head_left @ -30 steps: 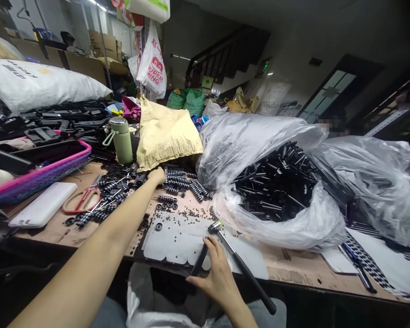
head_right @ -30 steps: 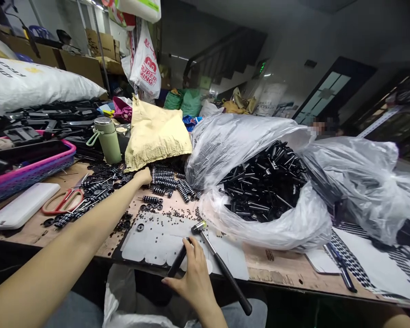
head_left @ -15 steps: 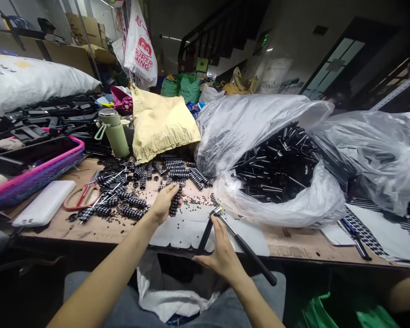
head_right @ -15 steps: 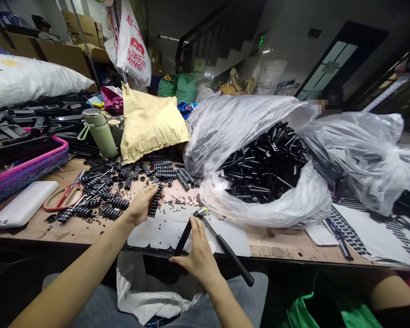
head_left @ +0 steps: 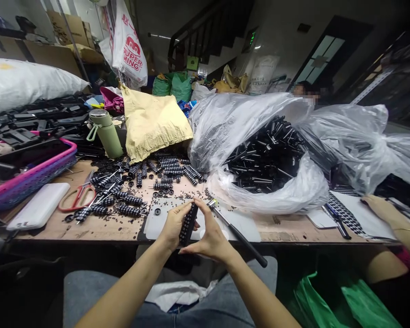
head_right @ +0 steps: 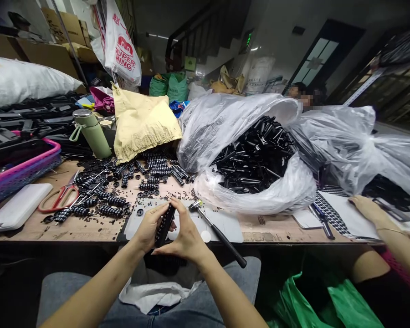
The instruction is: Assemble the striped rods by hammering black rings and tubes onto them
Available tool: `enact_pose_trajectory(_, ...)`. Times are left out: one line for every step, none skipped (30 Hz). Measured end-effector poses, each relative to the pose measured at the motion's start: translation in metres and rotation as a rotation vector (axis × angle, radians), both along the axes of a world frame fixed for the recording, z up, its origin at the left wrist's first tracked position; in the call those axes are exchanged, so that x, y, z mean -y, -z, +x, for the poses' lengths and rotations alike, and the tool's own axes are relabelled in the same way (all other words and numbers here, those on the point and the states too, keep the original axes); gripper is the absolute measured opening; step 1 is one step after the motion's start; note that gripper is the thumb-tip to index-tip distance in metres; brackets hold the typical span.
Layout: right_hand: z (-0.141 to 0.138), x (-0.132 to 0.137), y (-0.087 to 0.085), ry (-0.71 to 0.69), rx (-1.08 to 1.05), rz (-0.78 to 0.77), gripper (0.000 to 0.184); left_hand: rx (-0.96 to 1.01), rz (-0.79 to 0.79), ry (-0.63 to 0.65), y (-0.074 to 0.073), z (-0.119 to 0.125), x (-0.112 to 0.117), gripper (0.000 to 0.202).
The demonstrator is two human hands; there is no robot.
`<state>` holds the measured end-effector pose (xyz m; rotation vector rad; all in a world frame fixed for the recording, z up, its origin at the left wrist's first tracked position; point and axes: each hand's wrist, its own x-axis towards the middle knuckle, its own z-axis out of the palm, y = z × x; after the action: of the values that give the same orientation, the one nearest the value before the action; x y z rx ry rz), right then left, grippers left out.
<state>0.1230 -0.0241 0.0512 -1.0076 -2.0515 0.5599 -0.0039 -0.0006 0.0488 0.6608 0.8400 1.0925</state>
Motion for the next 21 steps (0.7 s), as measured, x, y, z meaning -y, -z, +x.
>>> enact_pose_trajectory(-0.001,0.0,0.001,-0.001,-0.001,-0.021,0.109,0.003,-0.003,-0.004,-0.001,0.001,0.001,0.041)
enact_pose_trajectory(-0.001,-0.001,0.002,0.0,-0.003,-0.045,0.109,0.002,-0.007,-0.004,-0.002,0.002,0.002,0.04)
enact_pose_trajectory(-0.001,0.0,0.003,0.0,-0.006,-0.073,0.109,-0.002,-0.015,-0.002,-0.002,0.002,0.002,0.04)
enact_pose_trajectory(-0.001,0.0,0.004,-0.001,-0.01,-0.103,0.108,-0.008,-0.029,0.002,-0.002,0.002,0.002,0.039)
enact_pose_trajectory(0.0,0.0,0.005,-0.001,-0.014,-0.13,0.107,-0.015,-0.044,0.011,-0.001,0.002,0.002,0.037)
enact_pose_trajectory(0.0,0.001,0.006,0.002,-0.017,-0.155,0.106,-0.022,-0.058,0.021,0.001,0.002,0.001,0.036)
enact_pose_trajectory(0.0,0.001,0.007,0.008,-0.02,-0.177,0.104,-0.027,-0.067,0.032,0.003,0.002,0.0,0.034)
enact_pose_trajectory(0.0,0.001,0.007,0.019,-0.023,-0.195,0.103,-0.033,-0.073,0.042,0.005,0.003,0.0,0.033)
enact_pose_trajectory(0.0,0.002,0.008,0.035,-0.024,-0.21,0.102,-0.042,-0.077,0.054,0.008,0.003,-0.001,0.032)
enact_pose_trajectory(-0.001,0.002,0.01,0.054,-0.024,-0.219,0.1,-0.055,-0.081,0.066,0.011,0.003,-0.002,0.032)
enact_pose_trajectory(-0.002,0.002,0.012,0.073,-0.023,-0.225,0.099,-0.074,-0.083,0.078,0.014,0.004,-0.002,0.033)
enact_pose_trajectory(-0.004,0.002,0.015,0.095,-0.019,-0.227,0.098,-0.11,-0.073,0.084,0.017,0.004,-0.002,0.034)
enact_pose_trajectory(-0.006,0.003,0.019,0.122,-0.011,-0.226,0.097,-0.171,-0.036,0.081,0.021,0.004,-0.001,0.035)
enact_pose_trajectory(-0.008,0.002,0.024,0.154,0.004,-0.221,0.097,-0.267,0.042,0.069,0.025,0.004,0.0,0.035)
enact_pose_trajectory(-0.01,0.002,0.03,0.191,0.023,-0.208,0.096,-0.399,0.162,0.047,0.029,0.004,0.001,0.035)
enact_pose_trajectory(-0.012,0.002,0.035,0.229,0.048,-0.193,0.093,-0.56,0.314,0.024,0.034,0.004,0.003,0.035)
enact_pose_trajectory(-0.012,0.002,0.041,0.265,0.081,-0.18,0.089,-0.735,0.478,0.012,0.04,0.004,0.005,0.036)
enact_pose_trajectory(-0.011,0.002,0.046,0.294,0.121,-0.168,0.085,-0.907,0.635,0.021,0.045,0.004,0.007,0.036)
enact_pose_trajectory(-0.007,0.003,0.05,0.311,0.168,-0.159,0.082,-1.06,0.771,0.054,0.05,0.003,0.008,0.037)
enact_pose_trajectory(-0.001,0.004,0.054,0.324,0.224,-0.15,0.078,-1.189,0.88,0.099,0.055,0.002,0.009,0.037)
enact_pose_trajectory(0.009,0.005,0.056,0.357,0.289,-0.138,0.075,-1.295,0.966,0.15,0.059,0.001,0.01,0.037)
